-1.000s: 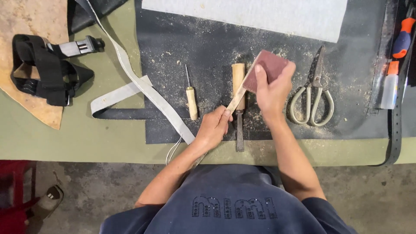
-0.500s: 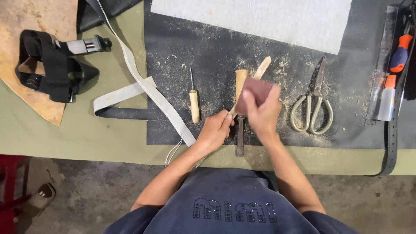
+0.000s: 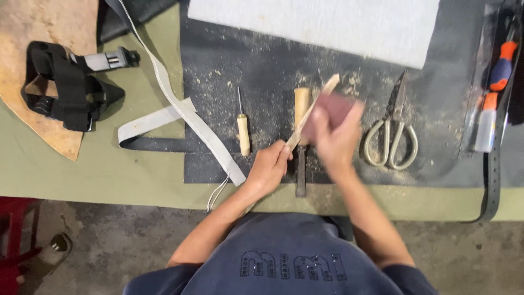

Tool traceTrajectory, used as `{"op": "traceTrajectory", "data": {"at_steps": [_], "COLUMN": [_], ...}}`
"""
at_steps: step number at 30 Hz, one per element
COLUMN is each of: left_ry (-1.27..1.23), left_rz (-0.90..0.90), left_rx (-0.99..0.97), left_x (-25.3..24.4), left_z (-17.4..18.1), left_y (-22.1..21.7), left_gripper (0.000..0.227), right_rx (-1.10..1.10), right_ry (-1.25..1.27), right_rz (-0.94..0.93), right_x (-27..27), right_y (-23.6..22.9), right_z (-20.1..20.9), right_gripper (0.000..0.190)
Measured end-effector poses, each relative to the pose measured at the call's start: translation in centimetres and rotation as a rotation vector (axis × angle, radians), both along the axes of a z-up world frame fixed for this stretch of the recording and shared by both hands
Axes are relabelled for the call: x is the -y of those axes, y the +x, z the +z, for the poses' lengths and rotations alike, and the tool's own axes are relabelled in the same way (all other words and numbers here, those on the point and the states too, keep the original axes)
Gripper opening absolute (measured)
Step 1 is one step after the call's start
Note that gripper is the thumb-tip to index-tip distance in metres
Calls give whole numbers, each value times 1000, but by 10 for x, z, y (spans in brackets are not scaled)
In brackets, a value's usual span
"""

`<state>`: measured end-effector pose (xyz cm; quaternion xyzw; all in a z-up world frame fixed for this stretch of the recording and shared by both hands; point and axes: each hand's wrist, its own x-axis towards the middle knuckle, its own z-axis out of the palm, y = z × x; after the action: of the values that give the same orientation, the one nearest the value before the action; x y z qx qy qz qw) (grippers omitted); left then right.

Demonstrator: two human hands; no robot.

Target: Sanding a long thin wooden handle with sandpaper on a workshop table to smooth the surface.

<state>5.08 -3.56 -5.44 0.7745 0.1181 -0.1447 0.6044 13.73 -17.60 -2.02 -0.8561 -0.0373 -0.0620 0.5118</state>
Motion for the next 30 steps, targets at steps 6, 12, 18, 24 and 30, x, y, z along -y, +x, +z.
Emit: {"op": "traceTrajectory", "data": {"at_steps": [6,12,18,24,30], "left_ry": [2,-8,-51,-58,-57], "left_rz": [0,-4,18,19,43], "left_rx": [-21,2,-19,-34,-30], "left_x": [1,0,-1,0,0], "left_z": [4,-11,-6,-17,-27], "left_y": [6,6,5,6,3], "left_gripper": [34,33,35,35,35], "right_rx": [-13,-194,50,-11,-208], "right_ry": [61,26,124,45,13], "right_rz": [-12,26,-7,24,46], "right_x": [5,7,-6,-5,7], "right_y": [30,-14,23,13,-18], "right_z": [-21,-40,-13,-22,-32], "right_gripper": [35,39,31,37,38]}}
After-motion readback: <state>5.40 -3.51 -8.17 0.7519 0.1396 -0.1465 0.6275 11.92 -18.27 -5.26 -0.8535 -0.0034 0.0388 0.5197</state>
